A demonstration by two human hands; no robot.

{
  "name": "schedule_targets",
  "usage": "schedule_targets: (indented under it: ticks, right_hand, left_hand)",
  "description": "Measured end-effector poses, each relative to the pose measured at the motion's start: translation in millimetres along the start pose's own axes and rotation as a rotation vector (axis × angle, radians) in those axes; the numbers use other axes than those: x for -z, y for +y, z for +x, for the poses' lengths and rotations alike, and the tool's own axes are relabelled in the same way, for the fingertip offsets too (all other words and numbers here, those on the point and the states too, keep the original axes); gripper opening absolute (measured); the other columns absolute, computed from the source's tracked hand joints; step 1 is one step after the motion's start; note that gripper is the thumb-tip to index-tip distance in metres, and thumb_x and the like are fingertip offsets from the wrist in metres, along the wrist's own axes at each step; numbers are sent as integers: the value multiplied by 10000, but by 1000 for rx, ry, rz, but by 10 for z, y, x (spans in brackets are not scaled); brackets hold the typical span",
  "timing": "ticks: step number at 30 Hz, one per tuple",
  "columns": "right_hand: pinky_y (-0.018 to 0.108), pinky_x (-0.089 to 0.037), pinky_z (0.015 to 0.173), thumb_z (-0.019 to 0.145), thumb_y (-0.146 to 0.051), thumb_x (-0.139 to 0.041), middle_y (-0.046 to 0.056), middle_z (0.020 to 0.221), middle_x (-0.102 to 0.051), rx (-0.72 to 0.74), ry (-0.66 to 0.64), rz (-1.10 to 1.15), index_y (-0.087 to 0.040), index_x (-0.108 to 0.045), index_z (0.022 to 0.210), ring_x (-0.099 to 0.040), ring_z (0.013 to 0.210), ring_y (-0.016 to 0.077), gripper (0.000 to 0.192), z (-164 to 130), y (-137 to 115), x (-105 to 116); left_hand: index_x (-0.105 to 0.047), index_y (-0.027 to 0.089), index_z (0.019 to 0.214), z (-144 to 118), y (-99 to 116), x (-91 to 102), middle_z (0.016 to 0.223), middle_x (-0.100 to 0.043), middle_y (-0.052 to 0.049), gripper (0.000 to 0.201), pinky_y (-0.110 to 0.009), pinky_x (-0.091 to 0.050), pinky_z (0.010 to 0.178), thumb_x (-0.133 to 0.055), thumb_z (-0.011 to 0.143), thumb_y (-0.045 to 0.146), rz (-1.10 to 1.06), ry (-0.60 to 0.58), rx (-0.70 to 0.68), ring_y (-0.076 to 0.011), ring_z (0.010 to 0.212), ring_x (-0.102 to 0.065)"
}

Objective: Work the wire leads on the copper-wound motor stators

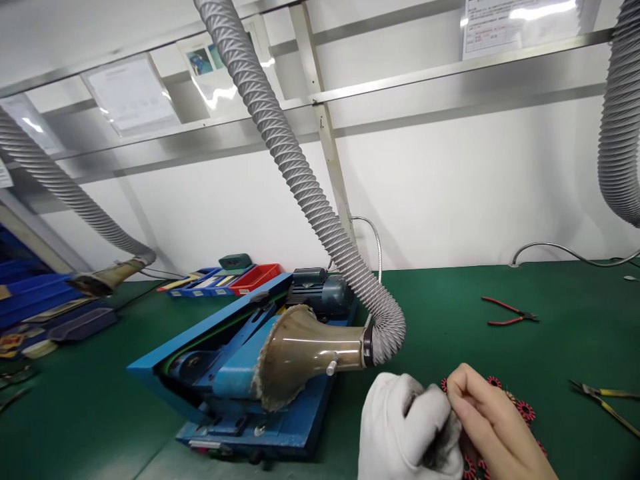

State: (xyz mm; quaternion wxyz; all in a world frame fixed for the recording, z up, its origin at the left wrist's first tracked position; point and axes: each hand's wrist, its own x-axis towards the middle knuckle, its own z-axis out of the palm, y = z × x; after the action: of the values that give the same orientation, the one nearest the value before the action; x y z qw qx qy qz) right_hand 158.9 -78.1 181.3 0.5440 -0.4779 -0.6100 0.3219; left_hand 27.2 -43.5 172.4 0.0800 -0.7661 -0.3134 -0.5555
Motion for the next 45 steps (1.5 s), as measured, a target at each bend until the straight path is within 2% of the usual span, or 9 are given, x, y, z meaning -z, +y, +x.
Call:
schedule_targets:
  ticks: [4,9,13,24,30,36,41,43,45]
  right_hand:
    - [213,-334,406,917,-628,-500,-81,462,-366,-261,-83,423,-221,-441,620,-338,384,99,508,6,1,1]
    - [191,-506,614,911,-234,-649,-23,701,-697,327,114,-61,-273,-701,873,-651,635,142,75,87,70,68]
    - [224,-558,651,857,-14,-632,-10,768,-710,577,5,-48,-284,-680,1041,-684,711,166,330,160,70,82]
    - [305,-561,581,816,83,-546,73,722,-701,861,128,-299,-165,-630,1063,-644,631,193,360,158,58,122]
    - [279,-488,576,885,1,-497,22,683,-621,690,49,-408,-210,-554,902,-574,599,166,219,90,71,110]
    - [244,-371,429,995,-479,-427,-71,470,-392,-179,-63,298,-229,-437,651,-409,382,125,425,51,-3,24]
    - [259,-465,585,966,-368,-562,9,645,-617,129,73,158,-218,-609,722,-589,608,171,291,59,39,123]
    - [244,-500,625,937,-215,-613,12,791,-692,304,15,3,-276,-678,916,-647,735,187,91,80,52,144]
    - [242,-525,634,932,-125,-598,-2,826,-701,434,-69,-9,-336,-668,1054,-660,767,186,253,116,56,146]
  left_hand:
    - [-541,237,743,-38,-4,-13,606,-435,30,183,-262,-351,513,-487,757,63,-110,16,116,-141,524,-435]
    - [-614,222,720,-158,-75,-3,683,-583,-8,143,-274,-436,653,-504,778,150,-469,-123,567,-173,664,-554]
    - [-580,203,674,-123,-93,21,660,-539,0,130,-270,-436,660,-498,769,235,-740,-222,721,-151,624,-503]
    - [-583,187,695,-152,-110,-5,683,-578,-20,94,-294,-463,693,-511,753,169,-690,-303,656,-170,672,-544]
    - [-577,223,758,-85,-52,-19,663,-566,6,229,-253,-466,616,-455,700,37,-320,-165,270,-151,613,-569]
    - [-537,239,750,-36,35,-51,599,-425,40,172,-252,-357,505,-486,782,78,-106,8,101,-137,517,-426]
    - [-532,221,679,-45,17,8,631,-504,27,112,-253,-389,598,-481,754,155,-587,-196,565,-134,588,-477]
    - [-486,214,642,15,0,46,603,-456,35,98,-256,-374,582,-501,738,232,-834,-319,747,-119,547,-409]
    - [-459,215,650,82,-9,71,588,-409,45,117,-260,-361,566,-523,716,289,-991,-383,850,-110,525,-365]
